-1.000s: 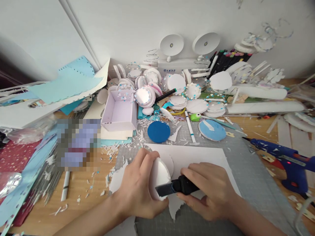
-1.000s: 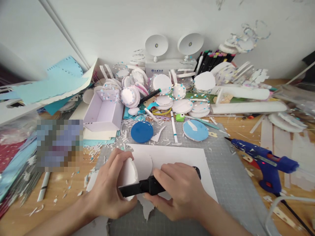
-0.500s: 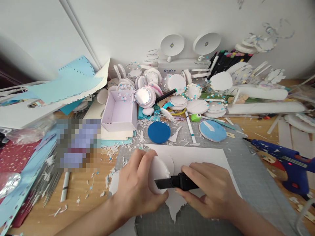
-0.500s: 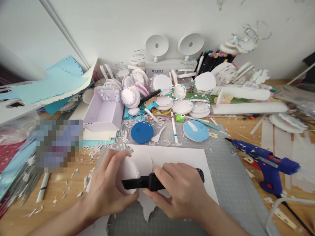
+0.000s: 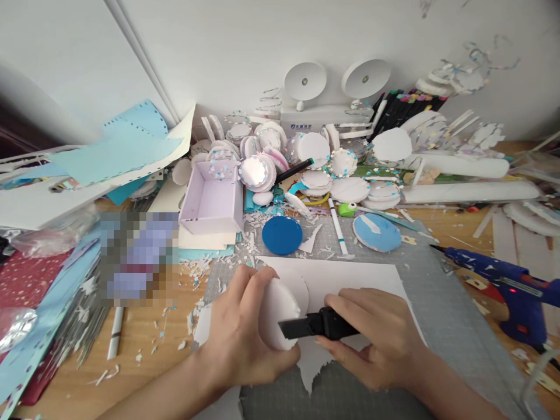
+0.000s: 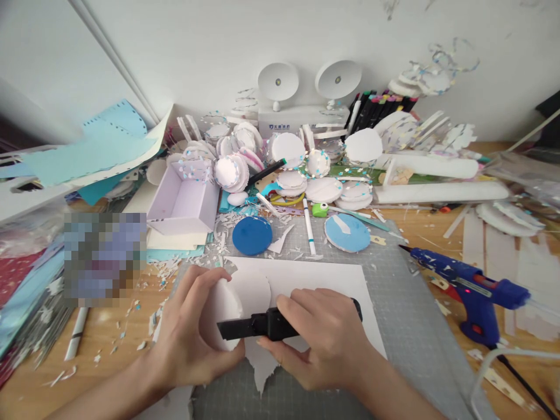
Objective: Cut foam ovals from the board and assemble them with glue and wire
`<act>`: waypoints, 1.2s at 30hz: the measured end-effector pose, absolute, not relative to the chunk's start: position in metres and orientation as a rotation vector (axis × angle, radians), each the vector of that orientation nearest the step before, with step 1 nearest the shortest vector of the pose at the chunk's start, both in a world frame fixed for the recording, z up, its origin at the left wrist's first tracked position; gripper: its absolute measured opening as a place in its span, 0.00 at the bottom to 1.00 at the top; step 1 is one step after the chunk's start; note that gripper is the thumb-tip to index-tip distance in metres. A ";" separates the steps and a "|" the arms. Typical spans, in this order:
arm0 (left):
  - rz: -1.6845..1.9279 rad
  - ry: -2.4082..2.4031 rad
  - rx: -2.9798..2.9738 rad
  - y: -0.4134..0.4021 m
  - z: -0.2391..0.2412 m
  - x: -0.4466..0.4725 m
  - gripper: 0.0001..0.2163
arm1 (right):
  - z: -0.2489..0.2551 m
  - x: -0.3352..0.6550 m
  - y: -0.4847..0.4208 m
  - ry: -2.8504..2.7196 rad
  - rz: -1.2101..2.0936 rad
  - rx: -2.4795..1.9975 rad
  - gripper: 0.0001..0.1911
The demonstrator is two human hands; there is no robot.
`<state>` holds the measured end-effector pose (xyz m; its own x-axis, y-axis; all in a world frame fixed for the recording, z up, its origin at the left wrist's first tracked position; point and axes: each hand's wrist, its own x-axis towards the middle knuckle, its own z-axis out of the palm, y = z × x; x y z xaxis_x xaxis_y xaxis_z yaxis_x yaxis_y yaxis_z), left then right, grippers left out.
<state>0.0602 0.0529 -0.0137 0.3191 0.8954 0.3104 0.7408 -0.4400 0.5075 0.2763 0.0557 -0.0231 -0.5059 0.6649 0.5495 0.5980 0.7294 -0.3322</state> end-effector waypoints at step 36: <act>0.805 1.134 2.105 0.057 -0.015 0.057 0.31 | -0.016 0.278 0.055 -2.227 0.251 -0.904 0.12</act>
<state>0.0569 0.0575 -0.0148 0.4486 0.8656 0.2224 0.4956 -0.4480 0.7441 0.2782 0.0545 -0.0163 -0.5039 0.6717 0.5430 0.5343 0.7364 -0.4151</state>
